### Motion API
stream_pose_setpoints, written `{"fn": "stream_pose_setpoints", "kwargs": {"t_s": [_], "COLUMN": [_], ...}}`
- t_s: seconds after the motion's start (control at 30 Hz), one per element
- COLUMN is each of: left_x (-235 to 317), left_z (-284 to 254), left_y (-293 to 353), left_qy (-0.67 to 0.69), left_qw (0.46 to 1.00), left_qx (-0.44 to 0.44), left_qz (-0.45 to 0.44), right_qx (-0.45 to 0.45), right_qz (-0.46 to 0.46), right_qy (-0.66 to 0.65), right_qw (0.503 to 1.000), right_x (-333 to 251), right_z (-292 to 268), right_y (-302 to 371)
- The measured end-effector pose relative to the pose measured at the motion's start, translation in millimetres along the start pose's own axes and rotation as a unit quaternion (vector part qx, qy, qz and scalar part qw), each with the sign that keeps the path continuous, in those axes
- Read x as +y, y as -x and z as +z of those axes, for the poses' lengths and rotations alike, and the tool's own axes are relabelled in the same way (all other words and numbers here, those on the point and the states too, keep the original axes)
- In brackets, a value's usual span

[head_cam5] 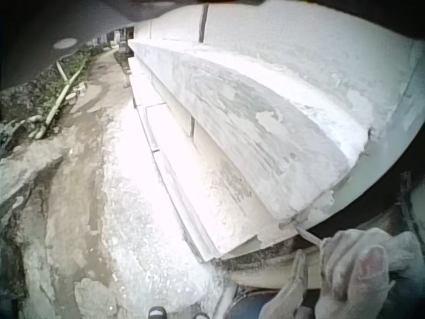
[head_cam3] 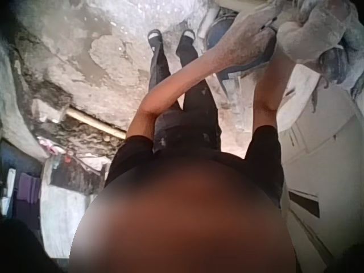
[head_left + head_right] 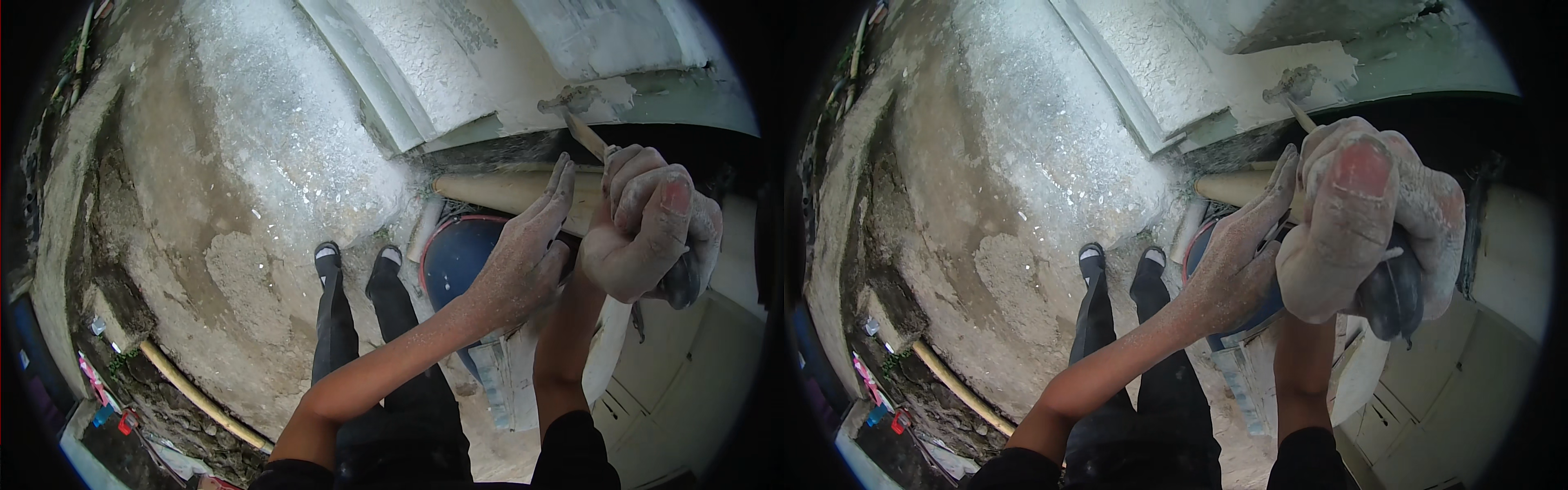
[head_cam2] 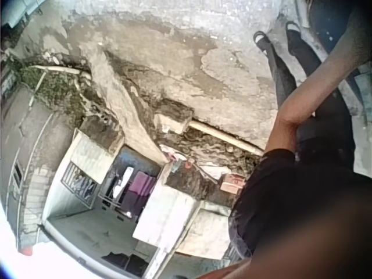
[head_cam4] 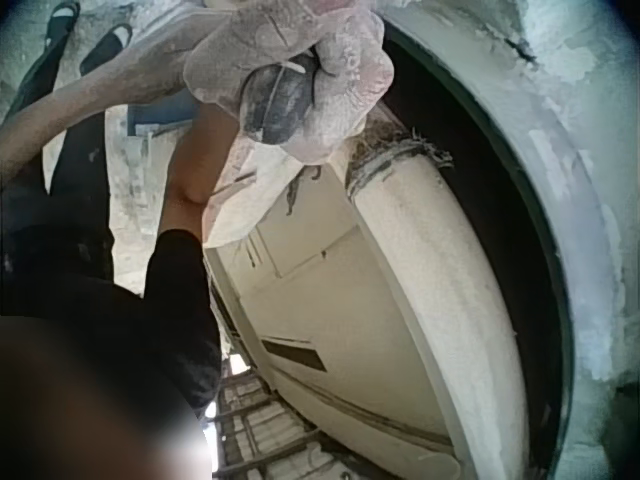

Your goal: Repair and sand an exterior concrete or plaster wall surface.

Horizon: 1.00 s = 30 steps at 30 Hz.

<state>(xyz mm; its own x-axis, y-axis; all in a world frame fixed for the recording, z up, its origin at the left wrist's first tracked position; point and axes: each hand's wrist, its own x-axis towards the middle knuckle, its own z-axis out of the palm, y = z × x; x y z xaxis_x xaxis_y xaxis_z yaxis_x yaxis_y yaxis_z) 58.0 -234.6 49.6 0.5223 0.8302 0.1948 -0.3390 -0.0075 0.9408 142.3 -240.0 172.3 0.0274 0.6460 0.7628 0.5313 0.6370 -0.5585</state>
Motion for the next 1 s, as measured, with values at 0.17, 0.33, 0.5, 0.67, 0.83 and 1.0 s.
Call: {"fn": "stream_pose_setpoints", "kwargs": {"t_s": [0.17, 0.33, 0.5, 0.67, 0.83, 1.0], "left_x": [-3.0, -3.7, -3.0, -16.7, -10.7, -16.9], "left_z": [-8.0, -14.8, -22.0, -28.6, -21.9, -25.9], "left_y": [5.4, 22.5, 17.7, 30.2, 29.1, 35.6], "left_qy": [-0.003, -0.023, -0.056, -0.092, -0.144, -0.121], "left_qw": [0.997, 0.989, 0.984, 0.987, 0.982, 0.985], "left_qx": [0.012, 0.031, 0.026, 0.06, 0.044, 0.028], "left_qz": [-0.079, -0.143, -0.167, -0.115, -0.113, -0.121], "right_qx": [0.027, -0.054, -0.106, -0.065, 0.04, 0.001], "right_qz": [-0.01, 0.03, 0.012, 0.017, 0.035, -0.063], "right_qy": [-0.009, -0.008, 0.018, 0.07, 0.097, 0.218], "right_qw": [1.0, 0.998, 0.994, 0.995, 0.994, 0.974], "right_x": [15.2, 24.6, 37.2, 59.8, 48.3, 47.3], "right_z": [13.5, 2.6, 1.8, 28.4, 57.7, 71.0], "right_y": [9.6, 20.3, 20.8, 26.2, 27.9, 25.3]}}
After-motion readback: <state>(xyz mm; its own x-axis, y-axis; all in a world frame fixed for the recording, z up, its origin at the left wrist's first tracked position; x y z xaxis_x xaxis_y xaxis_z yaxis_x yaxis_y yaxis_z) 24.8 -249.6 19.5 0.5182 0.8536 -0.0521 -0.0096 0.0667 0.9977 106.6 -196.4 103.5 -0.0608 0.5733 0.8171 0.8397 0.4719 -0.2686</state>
